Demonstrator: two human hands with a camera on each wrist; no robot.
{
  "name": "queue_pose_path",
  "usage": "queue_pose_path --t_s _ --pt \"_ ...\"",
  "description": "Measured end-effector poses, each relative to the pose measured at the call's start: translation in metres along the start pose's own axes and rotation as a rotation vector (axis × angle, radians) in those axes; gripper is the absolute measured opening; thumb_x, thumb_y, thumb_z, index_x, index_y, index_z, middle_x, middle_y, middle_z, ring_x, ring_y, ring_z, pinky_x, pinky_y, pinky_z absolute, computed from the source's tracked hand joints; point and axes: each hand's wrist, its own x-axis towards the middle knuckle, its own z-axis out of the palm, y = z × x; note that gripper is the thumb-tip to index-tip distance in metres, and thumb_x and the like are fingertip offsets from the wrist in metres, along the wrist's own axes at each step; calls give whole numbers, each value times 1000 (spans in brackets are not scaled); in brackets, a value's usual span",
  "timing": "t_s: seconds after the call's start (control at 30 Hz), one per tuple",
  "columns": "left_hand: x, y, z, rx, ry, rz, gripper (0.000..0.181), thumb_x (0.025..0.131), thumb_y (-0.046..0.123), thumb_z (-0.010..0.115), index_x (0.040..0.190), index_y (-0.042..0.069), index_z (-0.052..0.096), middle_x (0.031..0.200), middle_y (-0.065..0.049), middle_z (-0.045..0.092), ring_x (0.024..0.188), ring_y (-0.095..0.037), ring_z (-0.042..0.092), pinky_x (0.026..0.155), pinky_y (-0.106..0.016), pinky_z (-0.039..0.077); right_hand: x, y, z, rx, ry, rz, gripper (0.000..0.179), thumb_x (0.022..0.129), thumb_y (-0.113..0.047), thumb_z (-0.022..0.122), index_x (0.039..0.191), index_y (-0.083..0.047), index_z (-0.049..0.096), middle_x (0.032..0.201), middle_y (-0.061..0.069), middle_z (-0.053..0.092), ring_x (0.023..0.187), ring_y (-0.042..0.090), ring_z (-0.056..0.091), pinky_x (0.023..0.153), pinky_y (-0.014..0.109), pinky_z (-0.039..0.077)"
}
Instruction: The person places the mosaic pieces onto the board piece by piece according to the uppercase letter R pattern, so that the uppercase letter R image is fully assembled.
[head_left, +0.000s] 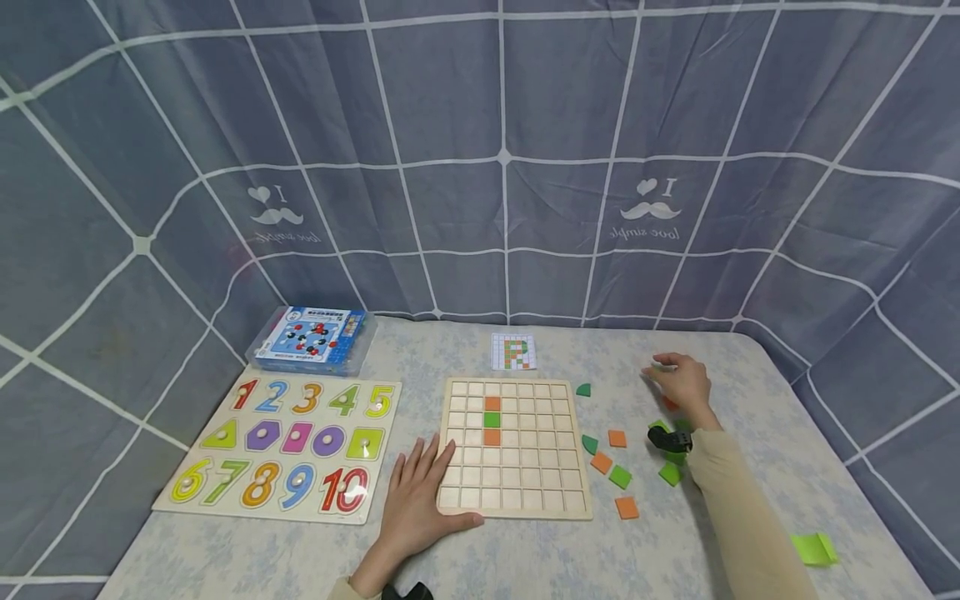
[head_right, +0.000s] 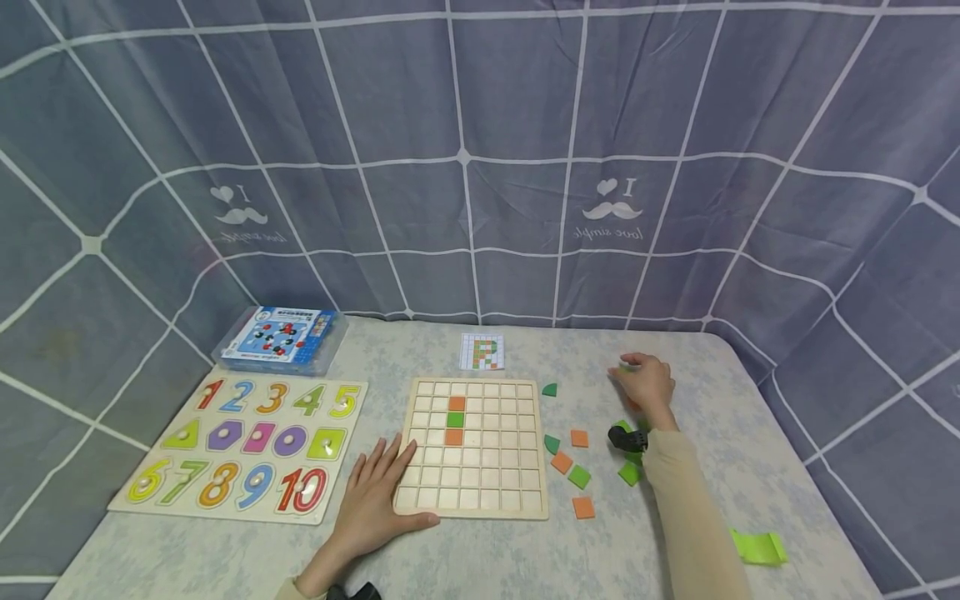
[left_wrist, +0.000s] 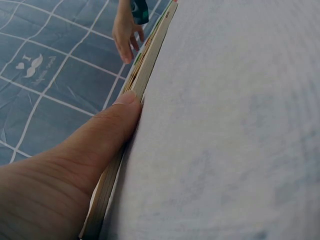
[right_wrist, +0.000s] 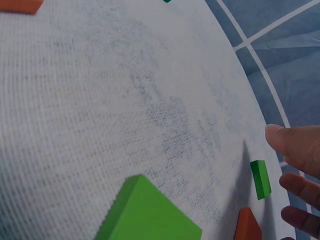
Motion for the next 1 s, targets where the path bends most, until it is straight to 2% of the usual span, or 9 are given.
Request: queue_pose_path --t_s 0.23,0.5,0.83,1.0 --pt "0 0 0 2 -2 -6 108 62 76 66 146 13 41 150 -14 32 140 -35 18 109 -55 11 1 5 1 -33 -37 23 45 89 -28 65 122 3 61 117 25 59 100 43 53 87 57 37" --pt "0 0 0 7 -1 0 108 62 76 66 146 13 41 150 -14 32 140 -36 19 109 -55 12 0 5 2 -61 -51 27 42 90 -26 65 120 3 61 117 26 58 104 47 43 89 61 31" --pt "0 0 0 7 -4 -2 108 62 76 66 146 13 41 150 -14 32 140 -36 18 109 -55 12 -2 4 2 -94 -56 11 40 89 -24 65 118 4 63 110 26 60 102 47 43 86 62 32" --pt "0 0 0 5 -13 -11 107 63 76 66 146 13 41 150 -13 32 140 -35 17 109 -54 11 -3 2 0 -110 -58 11 37 90 -22 63 117 3 64 115 26 58 103 49 42 85 62 33"
